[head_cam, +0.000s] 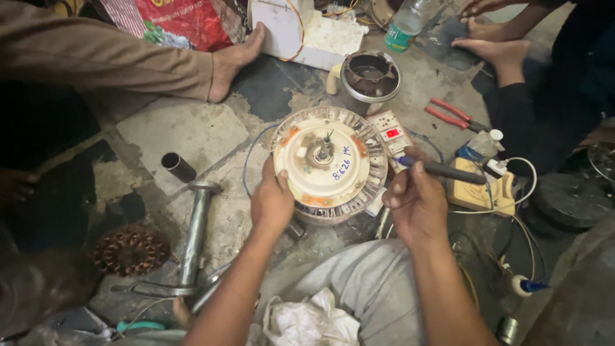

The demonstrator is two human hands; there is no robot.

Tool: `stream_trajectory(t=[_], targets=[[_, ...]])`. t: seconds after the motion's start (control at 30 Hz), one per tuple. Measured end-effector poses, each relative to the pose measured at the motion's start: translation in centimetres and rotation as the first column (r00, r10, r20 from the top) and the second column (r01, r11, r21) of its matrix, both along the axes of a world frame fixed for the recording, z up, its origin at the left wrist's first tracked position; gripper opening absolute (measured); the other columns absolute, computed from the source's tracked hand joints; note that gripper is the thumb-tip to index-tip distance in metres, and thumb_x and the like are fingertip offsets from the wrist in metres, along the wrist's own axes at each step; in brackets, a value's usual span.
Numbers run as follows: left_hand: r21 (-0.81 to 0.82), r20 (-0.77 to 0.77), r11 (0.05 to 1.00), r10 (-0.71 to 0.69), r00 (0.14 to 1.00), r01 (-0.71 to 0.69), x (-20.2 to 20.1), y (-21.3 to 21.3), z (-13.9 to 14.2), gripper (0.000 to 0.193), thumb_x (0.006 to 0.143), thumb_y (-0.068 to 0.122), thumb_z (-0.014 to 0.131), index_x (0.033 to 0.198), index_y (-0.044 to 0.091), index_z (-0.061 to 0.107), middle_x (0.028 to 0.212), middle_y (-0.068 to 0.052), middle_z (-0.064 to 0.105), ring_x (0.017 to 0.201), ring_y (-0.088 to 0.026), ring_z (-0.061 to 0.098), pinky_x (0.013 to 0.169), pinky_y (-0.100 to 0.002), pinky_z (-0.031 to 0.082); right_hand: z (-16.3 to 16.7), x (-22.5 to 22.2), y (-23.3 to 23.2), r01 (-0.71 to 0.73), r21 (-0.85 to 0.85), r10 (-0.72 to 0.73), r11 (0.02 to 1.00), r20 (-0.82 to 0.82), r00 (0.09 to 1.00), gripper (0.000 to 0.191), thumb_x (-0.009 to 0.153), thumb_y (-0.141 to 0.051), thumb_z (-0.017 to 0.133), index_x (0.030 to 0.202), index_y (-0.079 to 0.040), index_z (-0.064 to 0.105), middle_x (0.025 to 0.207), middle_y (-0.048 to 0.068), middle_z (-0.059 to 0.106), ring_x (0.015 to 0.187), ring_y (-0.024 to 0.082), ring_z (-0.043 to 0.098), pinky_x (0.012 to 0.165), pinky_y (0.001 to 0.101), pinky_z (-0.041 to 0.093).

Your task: The person sits on the floor and uses a screwdriver to adjust screws on a circular motor stator. They then use a marker to write on the stator and wipe it with a cloth. The person continues to adjust the stator with a screwdriver and handles other tools and parts on the floor.

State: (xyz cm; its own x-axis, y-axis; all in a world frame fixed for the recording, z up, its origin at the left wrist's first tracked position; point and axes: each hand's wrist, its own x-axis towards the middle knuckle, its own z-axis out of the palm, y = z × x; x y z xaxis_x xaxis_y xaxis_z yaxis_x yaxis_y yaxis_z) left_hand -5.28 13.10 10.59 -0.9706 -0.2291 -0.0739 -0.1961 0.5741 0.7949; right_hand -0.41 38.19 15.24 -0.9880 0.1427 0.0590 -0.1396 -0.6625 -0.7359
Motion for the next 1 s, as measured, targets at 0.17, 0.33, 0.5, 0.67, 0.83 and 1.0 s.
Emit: stream_trajectory(t=[0.17,0.33,0.5,0.67,0.83,1.0], targets=[[0.018,-0.084,1.000,-0.015,0.996,0.017,-2.7,-1.1,-1.7,0.040,0.104,0.038,0.048,0.120,0.007,0.068,0.105,-0.026,0.072,0.102,-0.048,0.066,0.088,-0.054,0.051,-1.3,-0.7,-0.8,0.225,0.318,-0.239,0.921,0.004,0.971,0.030,0.111,-0.023,0.058,0.128,0.001,0.063,0.093,0.008,0.066,0.075,0.014,0.062,0.066,0.0295,0.052],[0.066,-0.117,0.998,0.023,0.993,-0.016,-3.1,-1.0,-2.9,0.044,0.103,0.043,0.045,0.119,0.010,0.071,0.103,-0.024,0.073,0.100,-0.046,0.068,0.087,-0.052,0.052,0.3,-2.8,-1.8,0.239,0.557,-0.183,0.795,-0.155,0.971,0.018,0.104,-0.011,0.066,0.116,0.002,0.061,0.099,0.010,0.069,0.083,0.014,0.068,0.079,0.0284,0.058],[0.173,-0.201,0.984,0.079,0.976,-0.044,-2.2,-1.1,-2.8,0.043,0.102,0.042,0.050,0.122,0.011,0.071,0.101,-0.019,0.076,0.096,-0.037,0.074,0.085,-0.045,0.055,-0.2,-3.1,-3.8,0.138,0.638,-0.160,0.758,-0.024,0.987,0.021,0.097,-0.006,0.071,0.114,0.004,0.065,0.093,0.010,0.069,0.074,0.013,0.064,0.069,0.0265,0.055],[0.264,-0.226,0.963,0.119,0.967,-0.057,-2.0,-0.8,-2.8,0.042,0.101,0.042,0.053,0.122,0.012,0.072,0.100,-0.017,0.078,0.096,-0.032,0.076,0.085,-0.041,0.057,-2.7,-2.0,-4.2,0.118,0.606,-0.146,0.787,-0.003,0.989,0.024,0.094,-0.007,0.071,0.115,0.002,0.063,0.097,0.007,0.068,0.076,0.011,0.065,0.070,0.0255,0.055],[0.257,-0.244,0.964,0.134,0.960,-0.070,-1.7,-0.7,-2.8,0.040,0.101,0.040,0.055,0.123,0.012,0.072,0.100,-0.017,0.078,0.096,-0.033,0.076,0.085,-0.041,0.057,-4.2,-2.6,-4.1,0.055,0.577,-0.142,0.815,0.105,0.984,0.018,0.095,-0.008,0.073,0.105,0.001,0.061,0.088,0.011,0.068,0.070,0.013,0.063,0.068,0.0270,0.054],[0.262,-0.262,0.963,0.132,0.956,-0.062,-1.3,-0.7,-2.8,0.043,0.100,0.040,0.054,0.128,0.011,0.068,0.102,-0.018,0.077,0.097,-0.035,0.076,0.085,-0.043,0.057,-4.6,-2.6,-4.2,0.044,0.628,-0.144,0.777,0.110,0.983,0.018,0.093,-0.010,0.070,0.104,-0.002,0.058,0.085,0.010,0.067,0.069,0.013,0.064,0.065,0.0274,0.054]])
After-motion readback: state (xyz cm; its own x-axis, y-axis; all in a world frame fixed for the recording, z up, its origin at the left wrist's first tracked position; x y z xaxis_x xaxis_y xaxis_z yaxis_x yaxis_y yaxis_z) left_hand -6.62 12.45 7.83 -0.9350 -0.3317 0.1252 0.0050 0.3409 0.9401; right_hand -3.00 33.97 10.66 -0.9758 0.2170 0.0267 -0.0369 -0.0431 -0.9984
